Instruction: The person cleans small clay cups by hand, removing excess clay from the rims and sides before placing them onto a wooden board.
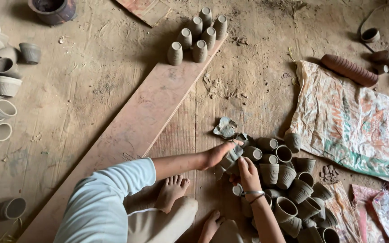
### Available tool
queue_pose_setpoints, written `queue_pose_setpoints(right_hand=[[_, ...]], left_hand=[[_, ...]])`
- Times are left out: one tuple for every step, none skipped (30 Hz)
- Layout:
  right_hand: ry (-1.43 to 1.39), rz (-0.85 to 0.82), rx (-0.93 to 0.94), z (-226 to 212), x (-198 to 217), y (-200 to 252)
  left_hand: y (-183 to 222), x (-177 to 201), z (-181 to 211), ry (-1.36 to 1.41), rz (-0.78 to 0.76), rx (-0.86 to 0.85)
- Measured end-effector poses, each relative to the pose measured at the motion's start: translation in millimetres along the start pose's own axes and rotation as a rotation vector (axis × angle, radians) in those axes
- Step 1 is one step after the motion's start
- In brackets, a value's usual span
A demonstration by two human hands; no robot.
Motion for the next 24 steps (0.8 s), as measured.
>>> queue_pose_setpoints(right_hand=[[-0.020, -0.008, -0.002, 5.6, -0.1, -1.7], [-0.040, -0.016, -0.003, 11.3, 0.6, -3.5], [-0.096, -0.045, -0.064, 17.2, 2.6, -5.5], [-0.150, -0.075, -0.123, 21.4, 6.3, -7.6], [-0.203, -0.106, -0.182, 25.7, 9.2, -8.0], [-0.227, -0.112, -0.258, 29.8, 12.0, -6.8], [-0.250, -0.118, -0.334, 33.2, 14.9, -4.2], [-0.274, -0.125, -0.411, 36.8, 15.9, -1.4], [-0.314, -0.114, -0.413, 38.6, 15.2, 0.1], [-0.357, -0.101, -0.414, 39.7, 12.8, 1.4], [-0.400, -0.088, -0.414, 39.6, 10.7, 3.1], [-0.381, 0.050, -0.396, 38.5, 12.8, 3.0], [-0.361, 0.187, -0.373, 36.9, 13.8, 0.1], [-0.340, 0.320, -0.341, 35.1, 15.3, -4.5], [-0.284, 0.288, -0.150, 30.8, 18.6, -9.6], [-0.229, 0.255, 0.037, 29.5, 22.8, -12.5], [-0.173, 0.222, 0.224, 30.4, 25.9, -11.1], [0.034, 0.296, 0.250, 32.2, 30.5, -6.6], [0.241, 0.369, 0.273, 31.4, 32.8, -0.6], [0.447, 0.445, 0.303, 25.9, 31.7, 1.1], [0.581, 0.464, 0.356, 18.0, 27.3, 5.0], [0.718, 0.478, 0.399, 11.4, 22.2, 18.0], [0.857, 0.490, 0.442, 3.3, 16.5, 31.3], [0.918, 0.441, 0.499, -6.2, 12.0, 42.1]], left_hand=[[1.0, -6.1, -1.7, -0.211, 0.011, -0.136], [2.2, -10.8, -1.6, -0.422, 0.020, -0.272], [9.8, -12.5, 1.1, -0.600, 0.069, -0.513], [23.3, -13.9, 3.4, -0.774, 0.115, -0.759], [35.8, -17.4, 6.8, -0.946, 0.160, -1.007], [40.3, -20.0, 12.3, -1.030, 0.101, -1.110], [42.4, -20.3, 19.7, -1.113, 0.041, -1.212], [44.7, -21.5, 25.1, -1.196, -0.020, -1.313], [45.4, -22.5, 28.8, -1.194, -0.057, -1.312], [45.1, -23.1, 31.5, -1.192, -0.097, -1.311], [44.7, -23.8, 31.8, -1.190, -0.137, -1.309], [41.6, -25.2, 29.3, -1.172, -0.094, -1.212], [37.6, -26.8, 24.9, -1.152, -0.053, -1.113], [31.9, -26.1, 21.1, -1.136, -0.010, -1.018], [26.7, -25.6, 17.2, -1.037, 0.037, -1.005], [23.2, -26.3, 9.5, -0.938, 0.082, -0.986], [20.1, -26.9, 0.2, -0.839, 0.127, -0.966], [15.3, -27.9, -10.4, -0.708, 0.140, -0.868], [11.5, -30.1, -23.5, -0.578, 0.152, -0.769], [5.0, -31.2, -36.4, -0.454, 0.158, -0.675], [-6.2, -30.7, -47.6, -0.318, 0.186, -0.571], [-14.3, -31.1, -61.4, -0.163, 0.207, -0.432], [-19.1, -29.6, -75.5, -0.014, 0.226, -0.260], [-21.7, -28.0, -88.4, 0.101, 0.213, -0.054]])
Point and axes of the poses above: each hand's wrist, its own y-axis away from the middle knuckle, its own x-axis out of the back of the hand, z = x × y, the point moved 2 cm from there along -y, towards the middle knuckle, and after that the axes turned 2 degrees about y, right-handed, at the moved point
